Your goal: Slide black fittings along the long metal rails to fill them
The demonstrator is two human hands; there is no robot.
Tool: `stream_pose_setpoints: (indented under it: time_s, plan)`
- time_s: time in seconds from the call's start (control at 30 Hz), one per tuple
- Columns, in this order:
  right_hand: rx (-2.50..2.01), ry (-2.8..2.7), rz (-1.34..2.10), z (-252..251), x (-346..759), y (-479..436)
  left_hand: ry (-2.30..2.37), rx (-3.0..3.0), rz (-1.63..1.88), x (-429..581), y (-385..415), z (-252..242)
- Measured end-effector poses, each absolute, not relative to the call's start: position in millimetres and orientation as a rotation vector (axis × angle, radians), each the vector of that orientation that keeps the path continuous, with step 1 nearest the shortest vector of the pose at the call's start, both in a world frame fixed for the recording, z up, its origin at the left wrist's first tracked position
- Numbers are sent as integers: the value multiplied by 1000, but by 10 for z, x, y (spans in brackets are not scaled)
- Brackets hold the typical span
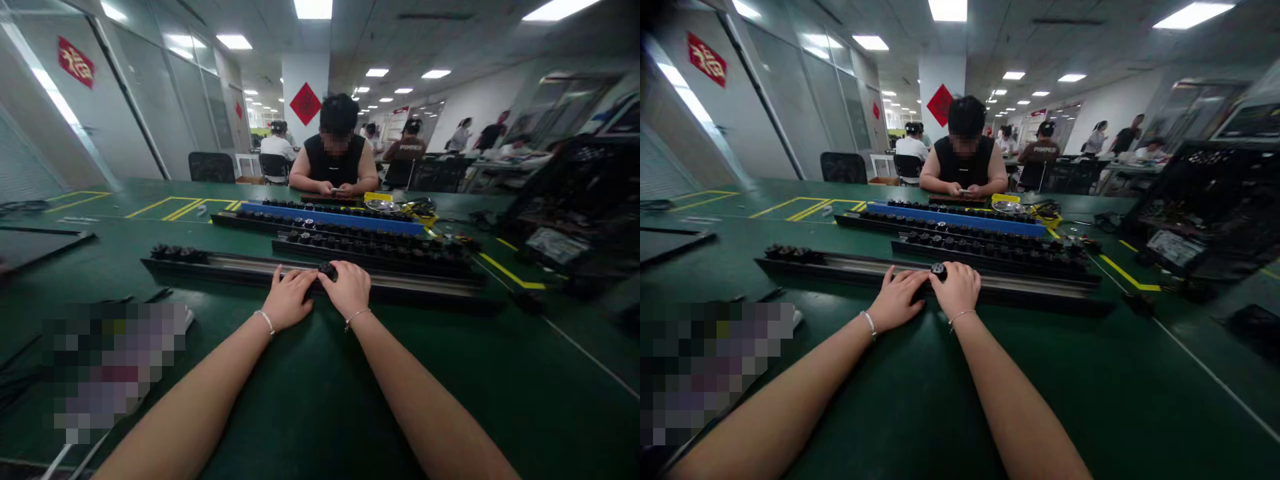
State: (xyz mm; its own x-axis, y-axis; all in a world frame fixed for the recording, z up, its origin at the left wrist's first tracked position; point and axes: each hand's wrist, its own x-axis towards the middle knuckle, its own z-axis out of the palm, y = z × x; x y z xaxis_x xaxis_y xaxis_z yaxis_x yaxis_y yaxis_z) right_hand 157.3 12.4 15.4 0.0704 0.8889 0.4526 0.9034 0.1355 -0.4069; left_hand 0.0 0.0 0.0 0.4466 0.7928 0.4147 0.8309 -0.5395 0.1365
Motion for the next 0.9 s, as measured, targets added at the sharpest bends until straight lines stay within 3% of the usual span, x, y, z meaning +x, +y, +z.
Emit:
stream_pose_setpoints:
  time_s: [0.9]
  plan:
    - [-1730,-1747,-96,127,1662,77,-1504,-2434,-873,-119,40,20]
